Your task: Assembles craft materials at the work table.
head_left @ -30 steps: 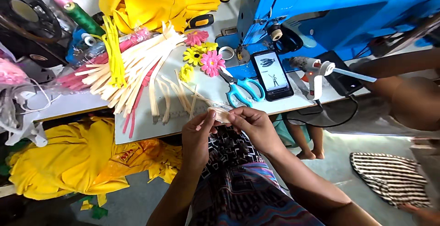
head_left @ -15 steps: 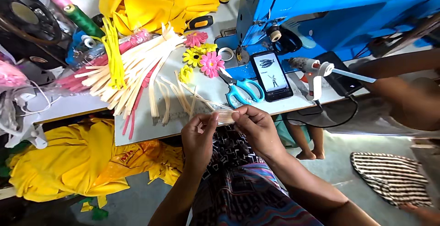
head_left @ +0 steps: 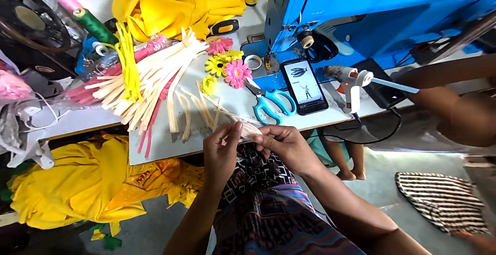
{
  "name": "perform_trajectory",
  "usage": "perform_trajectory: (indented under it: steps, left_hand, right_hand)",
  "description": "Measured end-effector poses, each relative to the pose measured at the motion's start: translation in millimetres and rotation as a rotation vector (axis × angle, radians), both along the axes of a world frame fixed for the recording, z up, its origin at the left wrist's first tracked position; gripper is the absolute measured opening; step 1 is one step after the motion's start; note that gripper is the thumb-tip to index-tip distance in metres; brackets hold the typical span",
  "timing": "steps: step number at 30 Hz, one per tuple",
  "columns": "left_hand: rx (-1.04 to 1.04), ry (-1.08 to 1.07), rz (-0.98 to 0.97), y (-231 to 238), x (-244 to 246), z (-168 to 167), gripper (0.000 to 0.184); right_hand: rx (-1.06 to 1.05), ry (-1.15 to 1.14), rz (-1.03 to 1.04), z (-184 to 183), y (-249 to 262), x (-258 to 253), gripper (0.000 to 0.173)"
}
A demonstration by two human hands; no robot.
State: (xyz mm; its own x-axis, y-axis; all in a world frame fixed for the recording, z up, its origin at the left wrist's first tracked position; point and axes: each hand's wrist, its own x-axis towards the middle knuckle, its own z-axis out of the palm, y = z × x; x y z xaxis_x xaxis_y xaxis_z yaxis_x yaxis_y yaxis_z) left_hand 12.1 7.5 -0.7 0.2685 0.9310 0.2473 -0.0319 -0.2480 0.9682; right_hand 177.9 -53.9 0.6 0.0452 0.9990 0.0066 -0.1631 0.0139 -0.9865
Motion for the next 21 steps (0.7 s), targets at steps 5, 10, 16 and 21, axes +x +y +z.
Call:
perform_trajectory:
  steps: [5, 10, 16, 21]
  left_hand:
    - [0.102, 0.007, 0.038, -1.2, -0.7, 3.0, 0.016]
    - [0.217, 0.084, 0.045, -1.2, -0.2, 6.2, 0.016]
    - [0.087, 0.083, -0.021, -0.9, -5.5, 14.3, 0.015]
    - [-0.018, 0.088, -0.187, 0.2, -7.4, 16.1, 0.01]
  right_hand:
    - [0.095, -0.129, 0.097, 0.2, -2.1, 3.8, 0.013]
    - [0.296, -0.177, 0.116, 0.1, -2.6, 3.8, 0.014]
    - [0.292, 0.001, 0.12, -10.5, 1.5, 0.9, 0.011]
    - [0.212, 0.017, 0.201, -12.0, 0.7, -0.9, 0.008]
